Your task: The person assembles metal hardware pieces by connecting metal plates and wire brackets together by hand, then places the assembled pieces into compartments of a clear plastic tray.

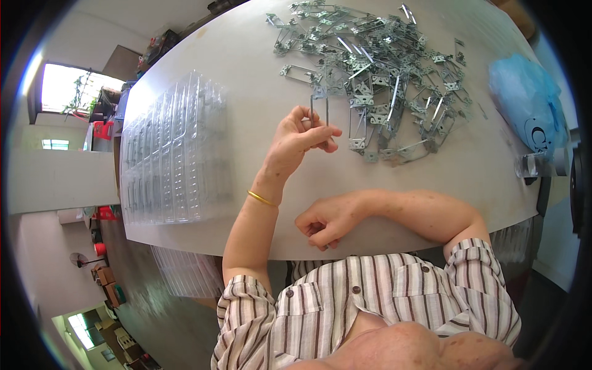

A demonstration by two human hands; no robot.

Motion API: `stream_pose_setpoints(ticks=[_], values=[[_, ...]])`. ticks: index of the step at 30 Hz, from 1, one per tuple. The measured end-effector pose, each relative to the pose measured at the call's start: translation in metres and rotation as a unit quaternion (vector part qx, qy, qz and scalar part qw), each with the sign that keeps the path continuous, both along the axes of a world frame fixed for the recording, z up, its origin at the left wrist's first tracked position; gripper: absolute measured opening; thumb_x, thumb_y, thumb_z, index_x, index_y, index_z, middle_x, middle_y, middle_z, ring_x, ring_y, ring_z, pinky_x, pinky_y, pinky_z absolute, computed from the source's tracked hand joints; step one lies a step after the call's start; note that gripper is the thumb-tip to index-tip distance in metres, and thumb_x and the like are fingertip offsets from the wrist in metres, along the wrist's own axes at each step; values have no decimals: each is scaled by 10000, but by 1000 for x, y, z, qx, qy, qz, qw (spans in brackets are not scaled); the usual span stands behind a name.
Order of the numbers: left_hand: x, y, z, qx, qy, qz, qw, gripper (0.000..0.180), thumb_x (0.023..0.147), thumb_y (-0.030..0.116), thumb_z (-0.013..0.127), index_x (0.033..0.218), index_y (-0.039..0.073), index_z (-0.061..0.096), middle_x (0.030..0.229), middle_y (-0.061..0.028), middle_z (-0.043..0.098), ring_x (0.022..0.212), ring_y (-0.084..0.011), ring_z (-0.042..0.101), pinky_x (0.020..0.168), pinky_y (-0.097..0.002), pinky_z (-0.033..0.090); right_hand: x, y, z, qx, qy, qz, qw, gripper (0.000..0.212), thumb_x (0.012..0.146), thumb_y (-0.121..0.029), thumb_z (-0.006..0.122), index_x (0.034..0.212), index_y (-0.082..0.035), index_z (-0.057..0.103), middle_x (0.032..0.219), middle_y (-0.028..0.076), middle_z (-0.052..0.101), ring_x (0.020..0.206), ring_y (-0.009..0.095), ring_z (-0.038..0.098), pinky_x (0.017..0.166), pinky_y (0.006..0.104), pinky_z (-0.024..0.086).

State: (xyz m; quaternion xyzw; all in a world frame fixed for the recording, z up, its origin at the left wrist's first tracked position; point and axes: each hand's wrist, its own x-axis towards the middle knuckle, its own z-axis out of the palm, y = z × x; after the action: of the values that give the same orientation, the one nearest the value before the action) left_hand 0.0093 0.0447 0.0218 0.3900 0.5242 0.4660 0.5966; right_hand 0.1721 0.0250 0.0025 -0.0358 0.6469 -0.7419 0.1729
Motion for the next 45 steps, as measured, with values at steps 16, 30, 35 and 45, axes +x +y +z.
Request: stream_pose_setpoints(ticks=[16,30,35,45], values=[[-7,-39,-26,10,-257,-7,966,204,1035,179,510,1193,51,509,1015,-199,694,734,-201,673,687,-308,545,18,32,40,-56,48,-127,989,155,970,-176,668,940,-37,605,836,33,677,743,84,650,652,238,533],[7,-46,-34,186,48,81,978,299,903,79,741,1120,42,539,934,-20,629,676,-51,509,594,-202,443,56,57,22,-77,144,-557,814,132,995,-185,645,1027,-60,616,1154,118,638,740,95,636,632,218,509],[19,-50,-35,303,280,86,907,506,778,18,799,1190,33,505,895,-47,605,544,-68,443,478,-231,413,52,51,14,-53,110,-558,820,125,989,-176,655,1025,-60,627,1256,134,595,803,89,639,689,216,516],[25,-59,-27,284,273,17,919,595,793,-35,771,1296,49,464,963,-40,617,657,-50,511,542,-204,436,52,39,10,21,88,-576,812,88,979,-103,659,1022,-43,610,972,7,632,774,58,616,670,216,527]])
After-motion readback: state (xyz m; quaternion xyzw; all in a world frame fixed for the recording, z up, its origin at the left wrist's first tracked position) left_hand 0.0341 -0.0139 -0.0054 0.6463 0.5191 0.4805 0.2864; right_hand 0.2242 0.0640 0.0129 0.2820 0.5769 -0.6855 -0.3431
